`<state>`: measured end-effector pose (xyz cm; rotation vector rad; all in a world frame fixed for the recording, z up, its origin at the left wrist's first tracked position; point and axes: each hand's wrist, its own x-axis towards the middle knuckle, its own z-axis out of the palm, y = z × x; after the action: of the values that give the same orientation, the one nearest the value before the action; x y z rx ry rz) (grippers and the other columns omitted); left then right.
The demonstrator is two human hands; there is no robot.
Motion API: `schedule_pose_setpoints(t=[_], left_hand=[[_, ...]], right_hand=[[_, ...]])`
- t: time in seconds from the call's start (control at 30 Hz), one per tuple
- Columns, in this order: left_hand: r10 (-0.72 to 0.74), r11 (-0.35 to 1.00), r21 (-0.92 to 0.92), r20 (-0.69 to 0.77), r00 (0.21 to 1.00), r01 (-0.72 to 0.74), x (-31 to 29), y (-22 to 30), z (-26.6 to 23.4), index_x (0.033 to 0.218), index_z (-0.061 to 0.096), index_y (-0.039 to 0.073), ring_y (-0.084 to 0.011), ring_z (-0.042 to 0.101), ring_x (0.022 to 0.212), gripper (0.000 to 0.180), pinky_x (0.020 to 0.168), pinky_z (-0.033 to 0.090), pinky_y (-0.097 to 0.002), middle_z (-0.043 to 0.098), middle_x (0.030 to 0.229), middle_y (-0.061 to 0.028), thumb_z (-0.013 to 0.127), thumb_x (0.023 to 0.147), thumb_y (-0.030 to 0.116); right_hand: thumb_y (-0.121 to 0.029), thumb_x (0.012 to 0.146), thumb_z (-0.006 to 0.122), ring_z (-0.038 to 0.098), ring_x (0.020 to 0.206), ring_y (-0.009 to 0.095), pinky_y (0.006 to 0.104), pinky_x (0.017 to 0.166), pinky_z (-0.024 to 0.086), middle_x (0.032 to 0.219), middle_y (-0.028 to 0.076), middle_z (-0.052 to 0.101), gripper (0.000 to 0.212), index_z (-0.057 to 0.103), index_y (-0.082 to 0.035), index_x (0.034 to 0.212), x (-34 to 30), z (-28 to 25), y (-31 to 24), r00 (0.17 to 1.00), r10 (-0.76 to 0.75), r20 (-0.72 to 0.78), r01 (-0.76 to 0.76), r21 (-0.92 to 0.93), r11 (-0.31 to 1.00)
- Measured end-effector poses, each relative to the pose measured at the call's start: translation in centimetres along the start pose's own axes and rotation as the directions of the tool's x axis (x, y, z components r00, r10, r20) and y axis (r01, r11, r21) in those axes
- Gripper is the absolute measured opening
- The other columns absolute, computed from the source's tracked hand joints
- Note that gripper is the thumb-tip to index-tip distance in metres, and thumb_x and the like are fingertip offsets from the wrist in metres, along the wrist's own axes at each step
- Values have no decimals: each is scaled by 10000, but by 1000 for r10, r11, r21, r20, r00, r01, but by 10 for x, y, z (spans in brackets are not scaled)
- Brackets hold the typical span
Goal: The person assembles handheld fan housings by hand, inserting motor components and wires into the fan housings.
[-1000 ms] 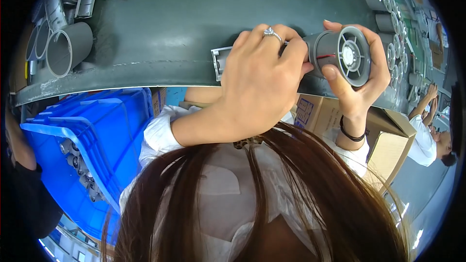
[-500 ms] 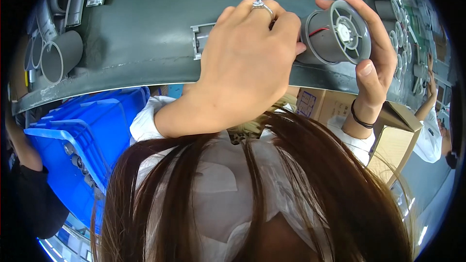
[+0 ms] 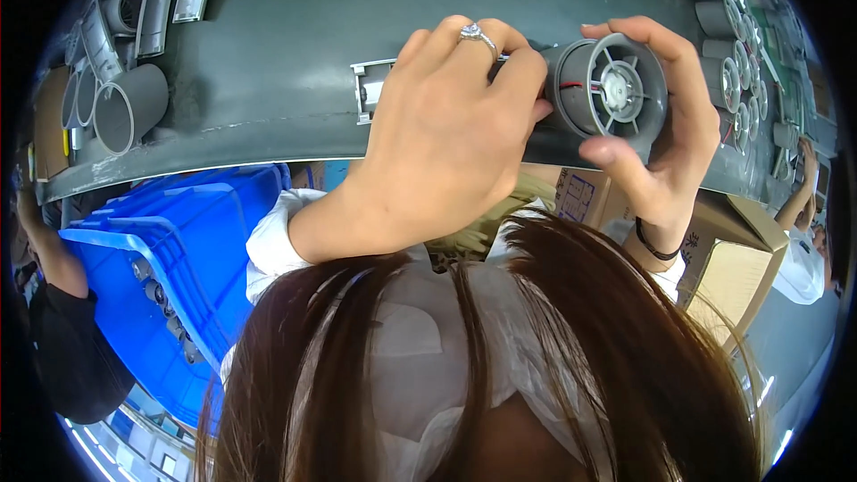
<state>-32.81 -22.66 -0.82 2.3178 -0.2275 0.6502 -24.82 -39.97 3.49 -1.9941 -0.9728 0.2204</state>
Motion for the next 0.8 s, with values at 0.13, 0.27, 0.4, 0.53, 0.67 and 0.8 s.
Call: schedule_pose_setpoints(t=[0.13, 0.27, 0.4, 0.53, 0.67, 0.8], left_hand=[[39, 999, 25, 11, 999, -39, -1, -2, -2, 786, 546, 21, -296, 537, 726, 165, 644, 437, -372, 590, 881, -102, 654, 668, -22], [49, 997, 63, -17, 999, -47, -3, -2, 2, 777, 541, 29, -281, 532, 690, 171, 612, 439, -367, 582, 851, -100, 645, 650, -19], [53, 986, 160, 8, 999, -53, -3, 0, 3, 777, 554, 39, -254, 532, 654, 174, 589, 438, -355, 572, 814, -81, 644, 630, 11], [37, 984, 171, 109, 993, -55, 0, 0, -5, 787, 571, 47, -246, 541, 639, 180, 582, 440, -345, 576, 809, -68, 645, 624, 29], [17, 990, 135, 115, 993, -32, 1, 0, -8, 792, 575, 51, -252, 543, 629, 182, 581, 447, -354, 582, 813, -67, 645, 626, 29], [21, 994, 107, 144, 989, -37, 0, -3, -13, 795, 575, 48, -256, 540, 622, 183, 582, 453, -362, 588, 823, -68, 639, 625, 19]], right_hand=[[-301, 730, 685, 576, 1038, 234, 340, 928, 427, 1160, 213, 590, 631, 488, 80, 1193, -2, 2, 0, 1000, 19, -6, -19, -62, 998], [-284, 724, 677, 562, 1074, 264, 351, 949, 415, 1163, 246, 584, 634, 491, 93, 1198, -5, 7, 6, 997, -51, -58, 47, -73, 996], [-286, 710, 681, 564, 1068, 274, 358, 941, 421, 1154, 262, 581, 646, 493, 99, 1194, -4, 8, 4, 998, -4, -55, 2, -46, 999], [-298, 711, 687, 565, 1060, 270, 356, 937, 423, 1152, 264, 581, 657, 488, 97, 1196, -5, 12, 7, 996, 15, -87, -15, -5, 1000], [-225, 671, 722, 636, 872, 216, 293, 806, 492, 1045, 196, 642, 581, 542, 98, 1119, -3, 17, 14, 973, -117, -200, 121, 7, 993], [-349, 755, 684, 551, 1082, 272, 359, 948, 412, 1246, 290, 518, 672, 476, 94, 1216, -8, 12, 8, 997, -26, -74, 22, -63, 998]])
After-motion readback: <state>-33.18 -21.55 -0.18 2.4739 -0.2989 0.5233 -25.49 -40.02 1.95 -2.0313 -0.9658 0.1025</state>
